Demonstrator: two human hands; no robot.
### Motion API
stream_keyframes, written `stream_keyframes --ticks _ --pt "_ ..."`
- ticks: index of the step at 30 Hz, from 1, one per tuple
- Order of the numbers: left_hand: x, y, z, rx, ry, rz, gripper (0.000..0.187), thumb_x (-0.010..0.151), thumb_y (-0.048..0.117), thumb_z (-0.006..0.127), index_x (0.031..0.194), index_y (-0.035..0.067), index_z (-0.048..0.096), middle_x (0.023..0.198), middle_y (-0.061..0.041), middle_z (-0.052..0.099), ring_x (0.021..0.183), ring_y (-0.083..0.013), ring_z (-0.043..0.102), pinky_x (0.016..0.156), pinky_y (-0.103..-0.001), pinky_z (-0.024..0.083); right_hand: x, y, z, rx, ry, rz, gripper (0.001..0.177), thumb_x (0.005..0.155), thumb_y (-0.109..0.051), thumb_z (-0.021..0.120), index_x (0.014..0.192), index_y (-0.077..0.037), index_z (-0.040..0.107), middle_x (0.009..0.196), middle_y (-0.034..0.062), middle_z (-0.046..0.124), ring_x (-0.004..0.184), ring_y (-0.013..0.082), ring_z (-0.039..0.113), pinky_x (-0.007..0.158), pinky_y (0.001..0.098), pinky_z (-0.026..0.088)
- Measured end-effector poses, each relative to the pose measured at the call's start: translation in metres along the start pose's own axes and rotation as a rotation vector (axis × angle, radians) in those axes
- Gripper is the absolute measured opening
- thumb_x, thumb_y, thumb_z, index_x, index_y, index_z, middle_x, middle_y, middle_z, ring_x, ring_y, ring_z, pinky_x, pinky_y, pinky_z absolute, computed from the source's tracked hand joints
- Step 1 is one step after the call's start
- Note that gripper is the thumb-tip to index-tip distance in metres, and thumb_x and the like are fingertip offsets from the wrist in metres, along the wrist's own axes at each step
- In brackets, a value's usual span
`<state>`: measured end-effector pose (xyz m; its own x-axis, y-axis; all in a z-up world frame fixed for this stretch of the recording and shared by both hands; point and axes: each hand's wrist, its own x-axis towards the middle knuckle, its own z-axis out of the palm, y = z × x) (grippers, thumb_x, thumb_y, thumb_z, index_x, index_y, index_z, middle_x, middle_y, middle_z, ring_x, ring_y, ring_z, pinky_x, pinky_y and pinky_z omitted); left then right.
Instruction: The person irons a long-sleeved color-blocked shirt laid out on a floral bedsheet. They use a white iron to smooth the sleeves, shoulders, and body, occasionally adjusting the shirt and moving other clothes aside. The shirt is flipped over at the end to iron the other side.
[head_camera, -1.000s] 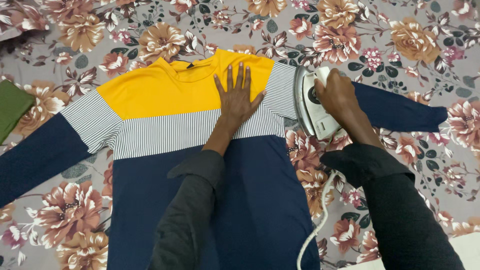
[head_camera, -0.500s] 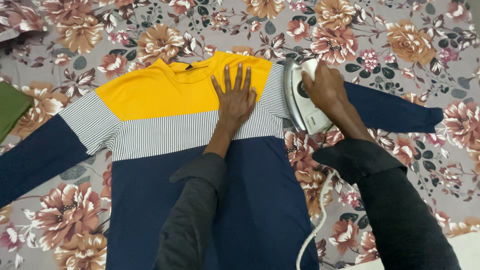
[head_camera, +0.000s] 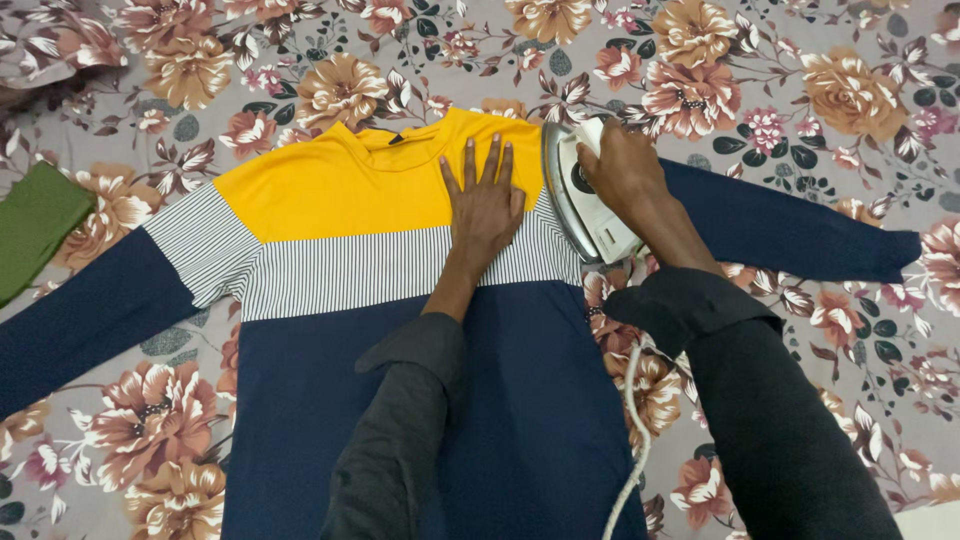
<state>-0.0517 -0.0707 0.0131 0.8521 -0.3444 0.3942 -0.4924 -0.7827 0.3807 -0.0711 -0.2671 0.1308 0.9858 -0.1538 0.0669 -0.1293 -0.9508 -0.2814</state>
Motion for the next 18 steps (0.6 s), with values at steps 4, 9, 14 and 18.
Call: stream_keyframes --ticks 4,9,14,18 --pt "-0.003 -0.001 0.003 -0.001 0.007 0.005 0.066 0.098 0.035 0.046 0.157 0.006 0.042 0.166 -0.012 0.035 0.155 -0.0431 0.021 0.12 -0.071 -0.003 -0.035 0.014 -0.011 -0.037 -0.063 0.084 0.05 0.101 -0.035 0.065 0.117 0.011 0.057 0.097 0.0392 0.067 0.094 0.0561 0.066 0.082 0.0582 0.054" --pt "0.0 -0.001 0.002 0.02 -0.005 0.0 0.067 0.1 0.041 0.045 0.158 0.008 0.041 0.167 -0.011 0.033 0.155 -0.0422 0.019 0.12 -0.071 -0.003 -0.043 0.034 -0.026 -0.078 -0.022 0.169 0.051 0.101 -0.037 0.063 0.116 0.011 0.056 0.1 0.039 0.067 0.094 0.0561 0.067 0.077 0.0589 0.056" --pt "0.002 0.002 -0.004 0.017 -0.117 -0.055 0.086 0.098 0.068 0.043 0.156 0.005 0.039 0.167 -0.011 0.031 0.156 -0.0419 0.013 0.117 -0.073 -0.007 -0.063 0.05 -0.023 -0.083 -0.049 0.209 0.052 0.102 -0.038 0.063 0.117 0.011 0.054 0.098 0.0404 0.066 0.093 0.0579 0.066 0.077 0.0598 0.055" --pt "0.005 0.002 -0.001 0.022 -0.057 -0.019 0.097 0.092 0.074 0.044 0.157 0.003 0.038 0.166 -0.011 0.03 0.154 -0.0427 0.009 0.112 -0.075 -0.01 -0.071 0.06 -0.035 -0.086 -0.024 0.236 0.052 0.102 -0.038 0.063 0.118 0.011 0.054 0.099 0.0396 0.067 0.094 0.0577 0.066 0.078 0.0601 0.055"
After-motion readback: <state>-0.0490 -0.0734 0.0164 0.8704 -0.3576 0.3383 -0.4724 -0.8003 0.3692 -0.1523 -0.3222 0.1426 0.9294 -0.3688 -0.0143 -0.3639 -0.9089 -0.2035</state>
